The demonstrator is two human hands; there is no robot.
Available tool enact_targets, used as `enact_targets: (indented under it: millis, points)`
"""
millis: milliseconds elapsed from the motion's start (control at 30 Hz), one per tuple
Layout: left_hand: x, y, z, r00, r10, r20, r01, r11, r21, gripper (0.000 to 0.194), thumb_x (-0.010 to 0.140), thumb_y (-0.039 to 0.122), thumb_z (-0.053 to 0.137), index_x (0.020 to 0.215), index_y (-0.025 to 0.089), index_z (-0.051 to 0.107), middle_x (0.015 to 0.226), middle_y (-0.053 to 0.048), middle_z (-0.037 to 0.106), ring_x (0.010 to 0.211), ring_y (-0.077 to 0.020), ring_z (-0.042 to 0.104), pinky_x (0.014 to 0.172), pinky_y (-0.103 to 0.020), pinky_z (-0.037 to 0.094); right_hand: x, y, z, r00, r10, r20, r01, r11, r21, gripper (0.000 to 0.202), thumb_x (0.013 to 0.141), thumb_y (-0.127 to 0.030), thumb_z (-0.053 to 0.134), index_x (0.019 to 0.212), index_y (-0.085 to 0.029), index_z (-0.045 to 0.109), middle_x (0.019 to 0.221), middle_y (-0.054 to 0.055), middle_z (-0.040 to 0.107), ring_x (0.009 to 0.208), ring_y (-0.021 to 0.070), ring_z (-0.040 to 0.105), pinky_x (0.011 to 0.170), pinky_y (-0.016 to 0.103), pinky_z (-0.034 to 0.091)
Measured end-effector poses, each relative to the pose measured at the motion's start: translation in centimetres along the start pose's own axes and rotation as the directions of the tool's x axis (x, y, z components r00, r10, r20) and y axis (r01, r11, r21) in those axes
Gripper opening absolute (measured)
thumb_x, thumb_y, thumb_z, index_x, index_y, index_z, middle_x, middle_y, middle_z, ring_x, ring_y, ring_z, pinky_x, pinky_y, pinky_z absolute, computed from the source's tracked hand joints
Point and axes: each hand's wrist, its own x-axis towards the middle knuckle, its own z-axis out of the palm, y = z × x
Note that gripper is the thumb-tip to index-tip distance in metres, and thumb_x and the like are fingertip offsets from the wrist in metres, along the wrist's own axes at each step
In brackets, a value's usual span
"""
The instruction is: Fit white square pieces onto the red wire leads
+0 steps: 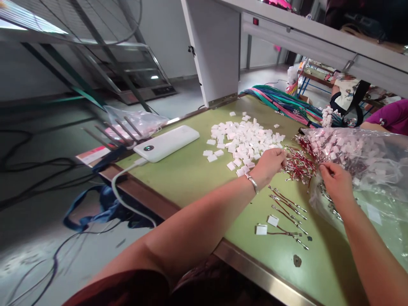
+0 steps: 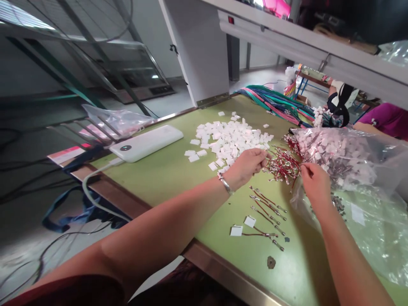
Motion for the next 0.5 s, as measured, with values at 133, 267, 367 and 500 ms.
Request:
enact_targets:
  millis: [133,267,367,500]
  points:
    - [0.1,-0.3,0.0,0.988,0.147,-0.039,-0.138,0.973,0.183,0.034,0.089,0.025,0.05,0.056,0.016,0.049,0.071,-0.002,0.061,0.053,-0.0072,0.042,0.056,-0.024,0.036,1.4,-0.4,0.9,0.977,0.009,0.215,0.021,0.991,-0.135,0.036,0.085,-0.044,0.046,0.085,-0.018,0.071,0.081,0.008,0.071,0.071,0.0209,0.061,0.066,0.032,0.044]
    - [0.2,-1.1,0.4,0.985,0.17,0.023,-0.171,0.96,0.221,0.034,0.088,0.029,0.05,0.056,0.017,0.05,0.055,0.001,0.052,0.053,-0.0093,0.042,0.056,-0.023,0.035,1.5,-3.8,3.0,0.922,0.18,0.342,-0.024,0.91,-0.414,0.045,0.084,-0.055,0.046,0.078,-0.018,0.07,0.079,0.011,0.07,0.072,0.0225,0.063,0.064,0.031,0.041]
    - [0.3,-1.4,0.4,0.98,0.194,0.043,-0.199,0.953,0.23,0.034,0.088,0.028,0.049,0.056,0.017,0.051,0.056,0.002,0.052,0.053,-0.009,0.043,0.057,-0.023,0.035,2.0,-4.7,4.5,0.906,0.256,0.336,-0.083,0.888,-0.453,0.036,0.077,-0.051,0.058,0.075,-0.017,0.07,0.081,0.015,0.07,0.079,0.0258,0.064,0.067,0.033,0.041]
    - [0.5,-1.5,0.3,0.982,0.183,0.041,-0.187,0.944,0.271,0.037,0.088,0.029,0.05,0.053,0.017,0.05,0.054,0.002,0.052,0.047,-0.0077,0.037,0.052,-0.023,0.032,3.4,-3.0,4.2,0.886,0.266,0.381,-0.137,0.933,-0.331,0.022,0.073,-0.037,0.061,0.061,-0.019,0.067,0.063,0.008,0.066,0.063,0.0218,0.061,0.06,0.031,0.039]
